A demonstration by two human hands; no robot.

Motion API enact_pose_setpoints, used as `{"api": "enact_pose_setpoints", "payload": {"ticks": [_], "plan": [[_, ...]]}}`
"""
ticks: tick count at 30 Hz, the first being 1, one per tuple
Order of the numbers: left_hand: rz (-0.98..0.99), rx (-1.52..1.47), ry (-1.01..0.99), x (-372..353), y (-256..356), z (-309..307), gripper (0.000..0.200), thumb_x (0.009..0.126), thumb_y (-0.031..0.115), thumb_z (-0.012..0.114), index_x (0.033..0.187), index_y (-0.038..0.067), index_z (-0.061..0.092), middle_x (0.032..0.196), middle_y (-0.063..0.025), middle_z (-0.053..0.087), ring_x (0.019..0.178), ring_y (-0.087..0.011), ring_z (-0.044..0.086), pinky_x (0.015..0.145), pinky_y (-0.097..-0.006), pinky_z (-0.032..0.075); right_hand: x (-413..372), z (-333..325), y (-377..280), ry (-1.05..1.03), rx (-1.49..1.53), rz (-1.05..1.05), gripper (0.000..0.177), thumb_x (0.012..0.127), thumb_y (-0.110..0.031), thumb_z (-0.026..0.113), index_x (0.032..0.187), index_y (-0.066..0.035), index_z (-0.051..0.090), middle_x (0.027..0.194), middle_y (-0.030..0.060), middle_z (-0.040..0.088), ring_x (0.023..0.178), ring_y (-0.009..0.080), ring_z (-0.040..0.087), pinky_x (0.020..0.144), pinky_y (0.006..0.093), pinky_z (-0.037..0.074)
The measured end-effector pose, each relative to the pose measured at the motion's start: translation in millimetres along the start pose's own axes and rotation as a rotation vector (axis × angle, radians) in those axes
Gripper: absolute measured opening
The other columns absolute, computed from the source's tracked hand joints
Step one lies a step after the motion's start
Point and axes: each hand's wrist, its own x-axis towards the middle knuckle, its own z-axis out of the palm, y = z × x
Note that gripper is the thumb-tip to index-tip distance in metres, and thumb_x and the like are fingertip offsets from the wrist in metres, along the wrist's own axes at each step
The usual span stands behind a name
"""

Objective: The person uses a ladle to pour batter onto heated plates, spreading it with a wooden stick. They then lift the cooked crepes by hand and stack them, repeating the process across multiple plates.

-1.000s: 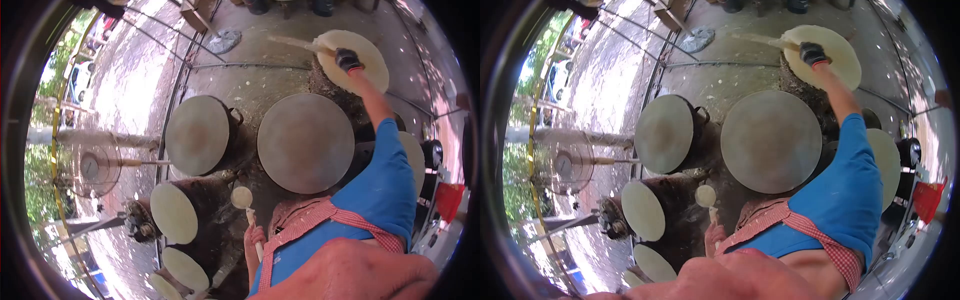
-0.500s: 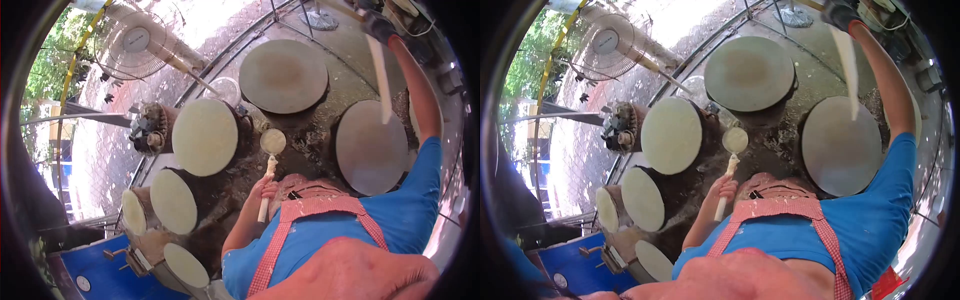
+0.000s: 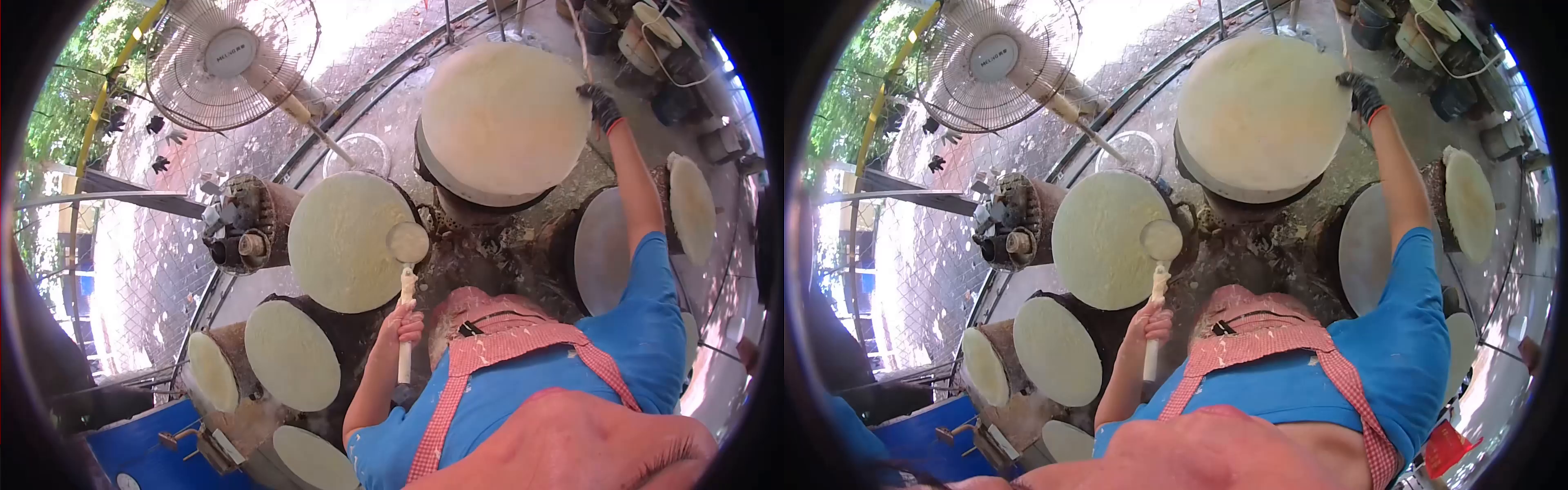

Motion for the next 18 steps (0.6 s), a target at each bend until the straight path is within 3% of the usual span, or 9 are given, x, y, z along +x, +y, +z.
{"api": "enact_pose_setpoints", "payload": {"ticks": [3,5,7,9,10,12,14,16,18], "plan": [[0.023,-0.053,0.045,-5,-5,18,0.009,0.086,0.016,0.043,0.078,0.012,0.04,0.05,0.0021,0.029,0.033,-0.0053,0.026,0.026,-0.0185,0.022,36,-12,78,0.086,-0.173,0.164,0.024,0.071,-0.03,0.061,0.079,-0.007,0.064,0.064,0.0035,0.058,0.055,0.0152,0.054,0.052,0.0294,0.044],[0.018,-0.079,0.063,-5,-5,32,0.007,0.086,0.017,0.043,0.08,0.013,0.041,0.05,0.0019,0.029,0.034,-0.0052,0.026,0.026,-0.0178,0.021,16,0,102,0.361,-0.804,0.152,0.033,0.069,-0.037,0.062,0.078,-0.006,0.063,0.061,0.0065,0.057,0.056,0.0169,0.054,0.052,0.0309,0.042],[0.003,-0.098,0.099,1,-1,47,0.006,0.086,0.017,0.043,0.081,0.013,0.042,0.05,0.0019,0.029,0.034,-0.0051,0.026,0.026,-0.0175,0.021,-38,24,69,0.368,-0.78,0.366,0.04,0.067,-0.043,0.061,0.077,-0.004,0.062,0.061,0.0097,0.056,0.06,0.0179,0.055,0.054,0.0317,0.041],[-0.005,-0.077,0.122,17,6,67,0.007,0.086,0.017,0.044,0.081,0.013,0.042,0.05,0.002,0.028,0.034,-0.0047,0.025,0.026,-0.017,0.021,-48,7,98,0.578,-1.214,-0.138,0.044,0.07,-0.044,0.058,0.089,-0.004,0.06,0.062,0.0078,0.055,0.06,0.0182,0.055,0.052,0.0288,0.041],[-0.001,-0.03,0.133,28,12,79,0.008,0.086,0.018,0.044,0.08,0.012,0.042,0.05,0.0022,0.028,0.034,-0.0044,0.025,0.026,-0.0169,0.021,-55,-5,123,0.584,-1.211,-0.126,0.044,0.07,-0.044,0.058,0.089,-0.004,0.06,0.062,0.0078,0.055,0.06,0.0182,0.055,0.052,0.0288,0.041],[-0.067,-0.062,0.1,59,26,98,0.013,0.085,0.018,0.044,0.076,0.011,0.04,0.05,0.0026,0.028,0.034,-0.0038,0.025,0.026,-0.0171,0.021,-66,-31,177,0.247,-0.389,0.194,0.045,0.075,-0.037,0.055,0.105,-0.004,0.053,0.073,0.0058,0.058,0.068,0.0162,0.057,0.052,0.0243,0.04],[-0.122,0.051,0.012,99,41,123,0.017,0.085,0.018,0.045,0.072,0.01,0.038,0.05,0.0033,0.027,0.034,-0.0038,0.025,0.026,-0.0173,0.021,-118,-12,173,0.06,0.713,0.248,0.045,0.078,-0.022,0.055,0.117,-0.004,0.044,0.084,0.0036,0.059,0.072,0.012,0.055,0.05,0.0209,0.038],[-0.049,0.23,-0.049,143,43,162,0.018,0.084,0.015,0.046,0.07,0.01,0.036,0.05,0.0038,0.027,0.035,-0.004,0.025,0.027,-0.0173,0.021,-166,18,147,0.071,-0.036,0.112,0.04,0.077,-0.01,0.056,0.116,-0.003,0.047,0.086,0.001,0.057,0.066,0.0072,0.049,0.049,0.0205,0.037],[-0.04,0.248,-0.045,200,55,179,0.016,0.083,0.013,0.047,0.072,0.01,0.037,0.05,0.0044,0.026,0.036,-0.0039,0.026,0.028,-0.0169,0.022,-172,21,198,0.094,-0.09,0.001,0.035,0.077,-0.009,0.055,0.111,-0.005,0.051,0.085,0.002,0.059,0.067,0.0092,0.05,0.054,0.0213,0.039]]}}
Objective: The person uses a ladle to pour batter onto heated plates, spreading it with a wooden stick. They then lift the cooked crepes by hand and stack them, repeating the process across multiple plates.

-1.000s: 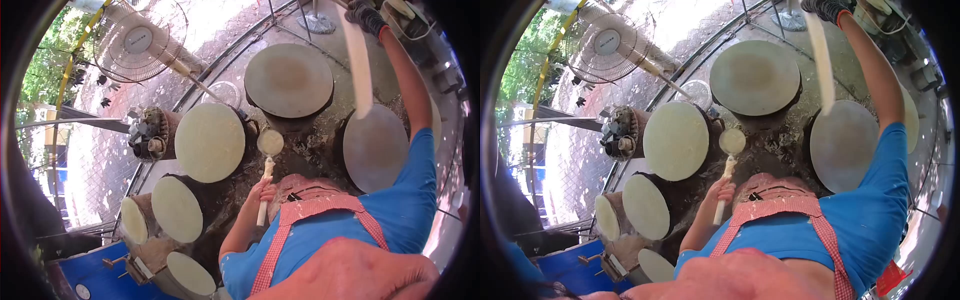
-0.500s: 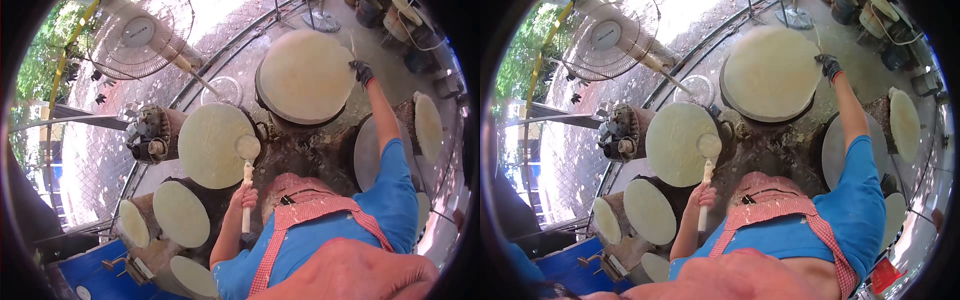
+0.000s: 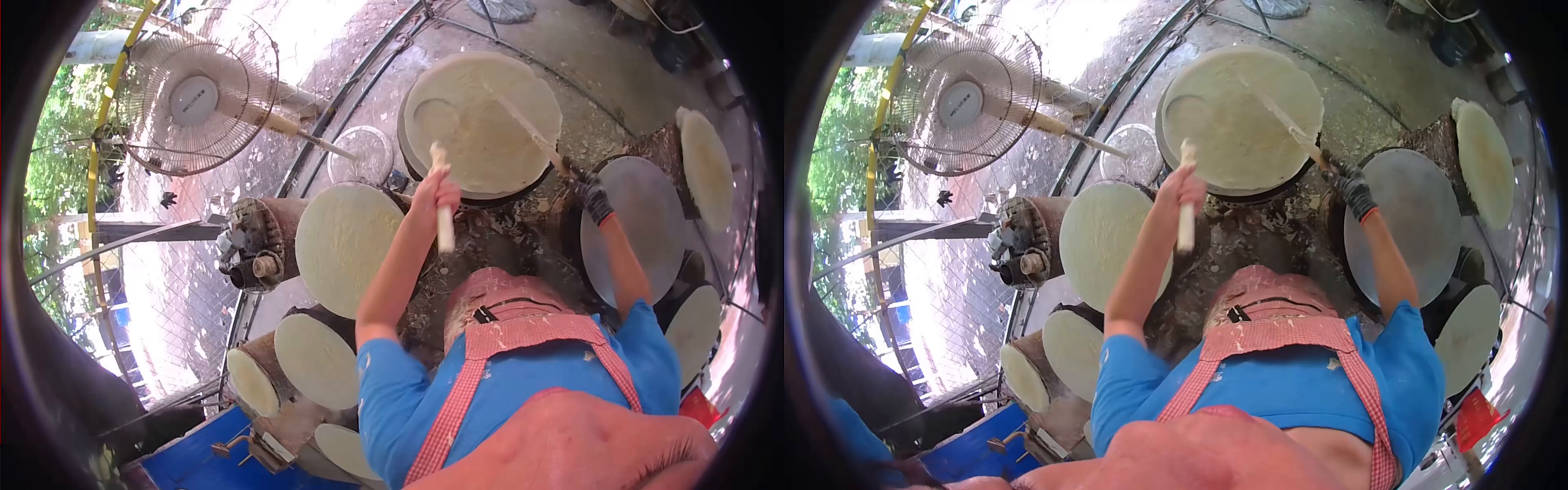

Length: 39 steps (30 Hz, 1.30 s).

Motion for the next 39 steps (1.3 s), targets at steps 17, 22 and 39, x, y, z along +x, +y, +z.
{"api": "enact_pose_setpoints", "payload": {"ticks": [17,22,39], "plan": [[0.335,0.306,0.31,70,4,-3,0.022,0.078,0.009,0.048,0.082,0.017,0.029,0.062,0.0002,0.029,0.039,-0.0072,0.027,0.031,-0.0203,0.025,-39,77,-85,-0.071,-0.946,-0.012,0.033,0.08,-0.03,0.046,0.113,-0.023,0.05,0.092,0.0149,0.057,0.085,0.0311,0.055,0.074,0.0389,0.042],[0.344,0.271,0.28,57,3,-11,0.021,0.079,0.009,0.048,0.082,0.017,0.029,0.062,0.0004,0.029,0.039,-0.0073,0.027,0.031,-0.0202,0.025,-62,76,-110,0.004,-0.955,-0.028,0.031,0.079,-0.027,0.048,0.11,-0.02,0.052,0.092,0.0144,0.057,0.084,0.0321,0.054,0.074,0.0383,0.042],[-0.109,-0.279,-0.189,-95,-15,-62,0.013,0.086,0.023,0.044,0.098,0.019,0.047,0.055,0.003,0.027,0.036,-0.0037,0.023,0.027,-0.0157,0.02,-94,126,-76,0.091,0.646,0.13,0.019,0.079,-0.01,0.054,0.095,-0.001,0.06,0.072,-0.0035,0.058,0.059,0.0022,0.046,0.05,0.0174,0.037]]}}
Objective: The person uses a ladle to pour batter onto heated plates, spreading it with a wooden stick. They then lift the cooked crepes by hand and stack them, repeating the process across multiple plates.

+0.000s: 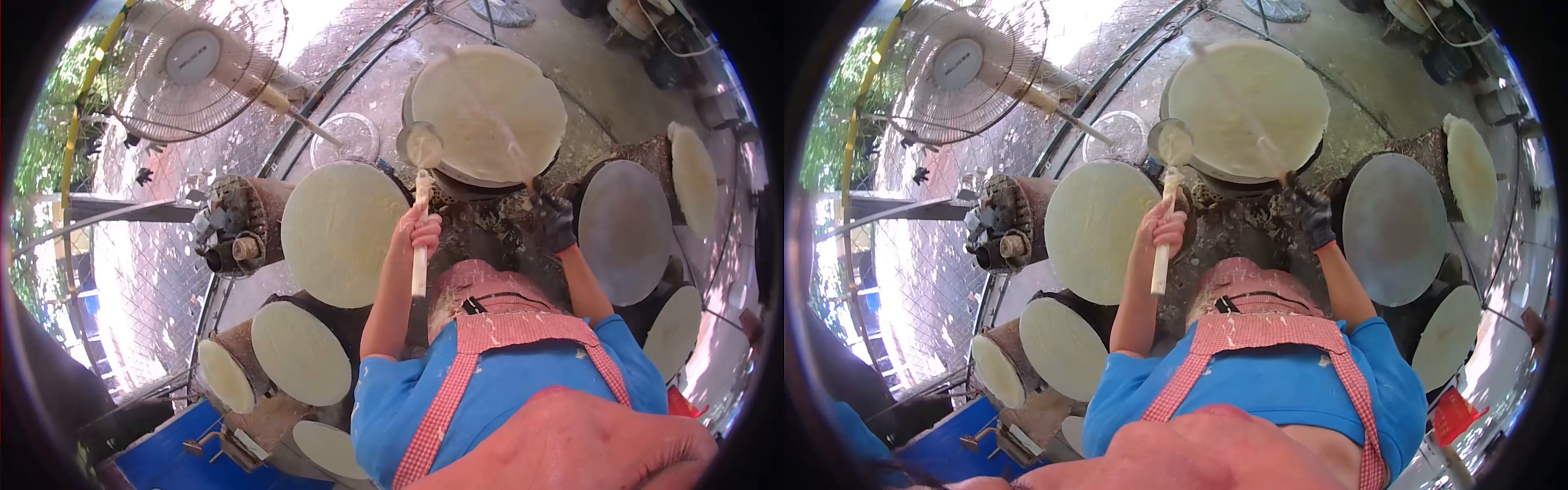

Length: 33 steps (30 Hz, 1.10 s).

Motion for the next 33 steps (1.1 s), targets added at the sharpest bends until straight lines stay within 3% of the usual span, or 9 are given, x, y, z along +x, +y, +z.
{"api": "enact_pose_setpoints", "payload": {"ticks": [4,8,9,11,24,28,30,32,33], "plan": [[0.067,0.148,-0.214,-52,-34,-10,0.027,0.087,0.025,0.042,0.114,0.03,0.042,0.055,0.0028,0.026,0.036,-0.004,0.023,0.027,-0.0147,0.021,24,-62,18,-0.232,-1.636,-0.508,0.019,0.079,-0.009,0.055,0.094,0.0,0.06,0.076,0.0007,0.062,0.061,0.0048,0.049,0.052,0.0201,0.04],[0.228,0.08,-0.146,-92,-72,-59,0.027,0.087,0.026,0.041,0.115,0.027,0.041,0.053,0.0032,0.027,0.033,-0.0046,0.021,0.026,-0.0162,0.022,-6,-86,9,-0.27,-0.801,0.167,0.013,0.075,-0.012,0.059,0.081,-0.001,0.062,0.057,0.0014,0.052,0.055,0.0061,0.044,0.049,0.0255,0.036],[0.243,0.024,-0.127,-100,-87,-67,0.023,0.086,0.028,0.043,0.097,0.009,0.047,0.05,0.0039,0.027,0.032,-0.0046,0.021,0.026,-0.0173,0.022,-21,-80,1,-0.477,-1.053,-0.244,0.011,0.075,-0.01,0.058,0.082,-0.002,0.062,0.059,-0.003,0.05,0.055,0.0042,0.042,0.047,0.0221,0.034],[0.364,0.043,-0.087,-112,-107,-124,0.032,0.083,0.03,0.047,0.063,0.009,0.032,0.044,0.0055,0.023,0.032,-0.0038,0.024,0.026,-0.0175,0.021,-24,-84,13,-0.568,-0.736,0.039,0.014,0.077,-0.008,0.056,0.087,0.0,0.061,0.066,-0.006,0.052,0.057,0.0033,0.043,0.048,0.02,0.034],[1.466,-0.524,-0.345,-198,-456,-351,0.024,0.084,0.029,0.047,0.073,0.009,0.039,0.053,0.0024,0.028,0.034,-0.0051,0.024,0.029,-0.0184,0.024,-146,22,139,-1.673,-1.182,-0.128,0.013,0.078,-0.011,0.056,0.087,-0.003,0.058,0.075,0.0024,0.058,0.055,0.0049,0.046,0.048,0.0202,0.037],[1.931,-0.387,-0.371,-224,-556,-398,0.037,0.082,0.01,0.046,0.115,0.025,0.038,0.063,-0.0004,0.034,0.04,-0.0047,0.028,0.028,-0.0144,0.024,-262,61,187,-1.765,-1.218,0.329,0.01,0.08,-0.009,0.052,0.086,-0.004,0.059,0.066,-0.0058,0.048,0.056,0.0046,0.041,0.049,0.023,0.035],[2.151,-0.246,-0.033,-259,-601,-407,0.054,0.079,0.005,0.046,0.125,0.026,0.03,0.07,-0.0028,0.038,0.043,-0.0062,0.029,0.029,-0.0137,0.025,-332,94,224,-2.231,-0.439,-1.374,0.008,0.078,-0.008,0.054,0.082,-0.004,0.058,0.063,-0.0004,0.051,0.054,0.0109,0.047,0.048,0.0265,0.037],[2.209,-0.208,-0.106,-288,-629,-458,0.057,0.077,0.002,0.047,0.126,0.025,0.028,0.074,-0.0046,0.04,0.045,-0.0077,0.031,0.03,-0.0137,0.027,-391,99,292,-2.202,-0.667,-0.036,0.015,0.07,-0.018,0.059,0.081,-0.008,0.059,0.067,0.0131,0.054,0.064,0.0315,0.052,0.055,0.04,0.039],[2.223,-0.194,-0.037,-305,-643,-481,0.058,0.079,0.002,0.046,0.127,0.028,0.026,0.075,-0.0056,0.039,0.047,-0.0096,0.032,0.031,-0.0146,0.028,-453,113,275,-2.347,-0.874,-0.53,0.017,0.072,-0.021,0.057,0.082,-0.008,0.059,0.07,0.0141,0.055,0.068,0.0316,0.053,0.059,0.0387,0.041]]}}
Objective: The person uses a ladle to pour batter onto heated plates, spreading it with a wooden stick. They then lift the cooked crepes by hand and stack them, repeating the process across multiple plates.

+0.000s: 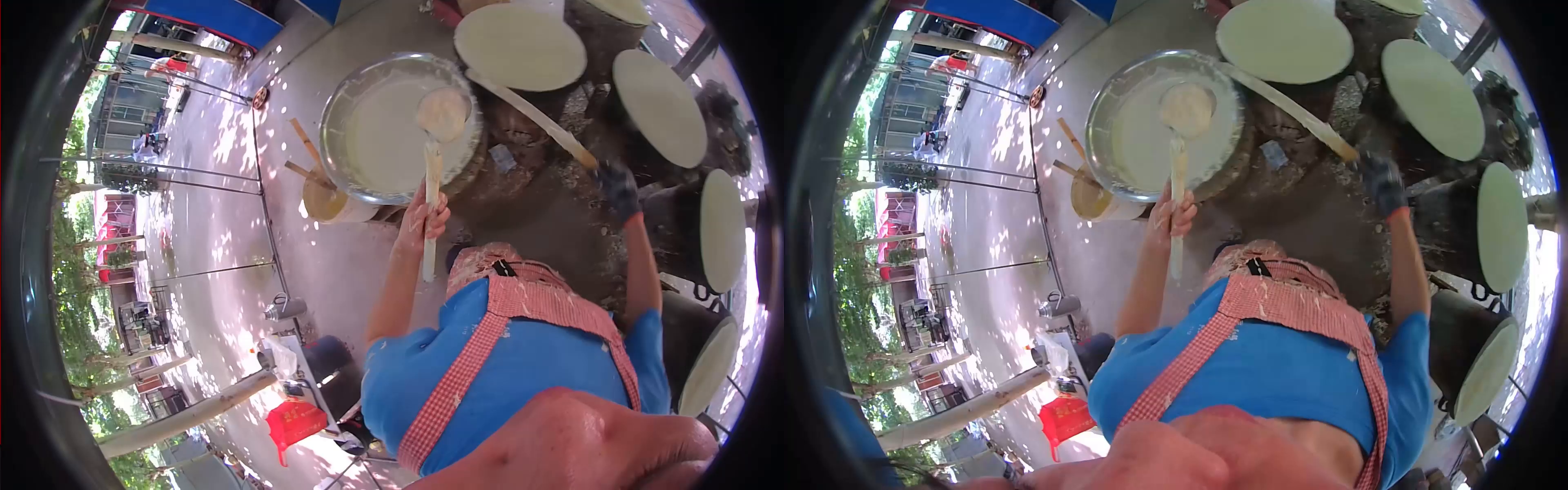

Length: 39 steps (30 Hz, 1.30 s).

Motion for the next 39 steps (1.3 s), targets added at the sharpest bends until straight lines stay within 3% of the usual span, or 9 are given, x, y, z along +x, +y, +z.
{"api": "enact_pose_setpoints", "payload": {"ticks": [8,12,14,21,25,33,36,37,39], "plan": [[-0.302,0.096,0.527,97,76,-257,0.027,0.075,0.013,0.055,0.1,0.018,0.044,0.054,0.0007,0.034,0.039,-0.0074,0.031,0.031,-0.0194,0.027,156,188,-166,-0.566,-0.894,-0.138,0.022,0.072,-0.029,0.053,0.079,-0.009,0.059,0.08,0.0127,0.059,0.07,0.0325,0.054,0.064,0.0411,0.043],[-0.62,0.285,0.824,105,70,-304,0.013,0.073,0.011,0.056,0.077,0.011,0.043,0.046,0.0021,0.029,0.036,-0.0078,0.031,0.03,-0.0204,0.027,153,148,-200,-0.432,-0.537,-0.046,0.027,0.071,-0.034,0.056,0.079,-0.009,0.061,0.075,0.0143,0.059,0.073,0.033,0.056,0.064,0.0402,0.043],[-0.587,0.093,0.685,103,72,-283,0.015,0.072,0.009,0.056,0.071,0.01,0.04,0.045,0.0025,0.029,0.035,-0.0077,0.031,0.029,-0.0207,0.028,126,177,-149,-0.564,-0.556,0.294,0.032,0.071,-0.038,0.056,0.08,-0.008,0.061,0.079,0.0163,0.058,0.075,0.0327,0.056,0.066,0.04,0.043],[-0.5,-0.661,0.683,92,170,-82,0.019,0.076,0.008,0.053,0.069,0.01,0.036,0.049,0.0026,0.032,0.035,-0.0038,0.029,0.027,-0.0152,0.023,22,186,-185,-0.349,-0.409,0.293,0.034,0.075,-0.035,0.055,0.09,-0.005,0.058,0.083,0.0173,0.058,0.074,0.0328,0.055,0.064,0.0397,0.044],[-0.189,-0.155,0.21,63,234,6,0.015,0.08,0.013,0.052,0.078,0.012,0.038,0.054,0.0038,0.031,0.036,-0.0025,0.026,0.028,-0.0138,0.021,61,148,-248,0.01,-0.358,-0.051,0.026,0.075,-0.027,0.057,0.091,-0.007,0.059,0.079,0.0144,0.059,0.07,0.0301,0.056,0.061,0.0368,0.045],[0.315,0.86,0.082,30,339,150,0.012,0.084,0.023,0.048,0.088,0.017,0.039,0.048,0.0064,0.028,0.033,-0.0031,0.025,0.027,-0.0172,0.019,182,99,-290,0.533,-0.012,-0.299,0.033,0.074,-0.024,0.059,0.099,-0.003,0.055,0.078,0.0129,0.061,0.071,0.0277,0.059,0.061,0.032,0.046],[0.0,0.451,0.177,58,327,73,0.01,0.086,0.021,0.043,0.077,0.017,0.04,0.047,0.0069,0.027,0.034,-0.0027,0.025,0.028,-0.0178,0.02,169,149,-250,0.18,1.208,0.112,0.021,0.072,-0.023,0.062,0.078,-0.004,0.058,0.067,0.0046,0.06,0.067,0.0231,0.059,0.054,0.0312,0.044],[-0.166,0.475,0.07,70,318,41,0.014,0.086,0.02,0.042,0.073,0.016,0.04,0.048,0.0066,0.028,0.035,-0.0028,0.025,0.029,-0.0175,0.021,141,141,-257,-0.077,1.372,0.515,0.018,0.072,-0.023,0.062,0.069,-0.005,0.058,0.063,0.0019,0.059,0.062,0.021,0.057,0.051,0.0309,0.042],[-0.448,0.13,0.168,81,290,27,0.017,0.087,0.018,0.041,0.07,0.015,0.04,0.05,0.0055,0.029,0.035,-0.0032,0.026,0.029,-0.0171,0.022,101,219,-151,0.115,0.98,0.294,0.02,0.074,-0.02,0.059,0.06,-0.007,0.055,0.058,0.001,0.055,0.053,0.015,0.049,0.046,0.0296,0.036]]}}
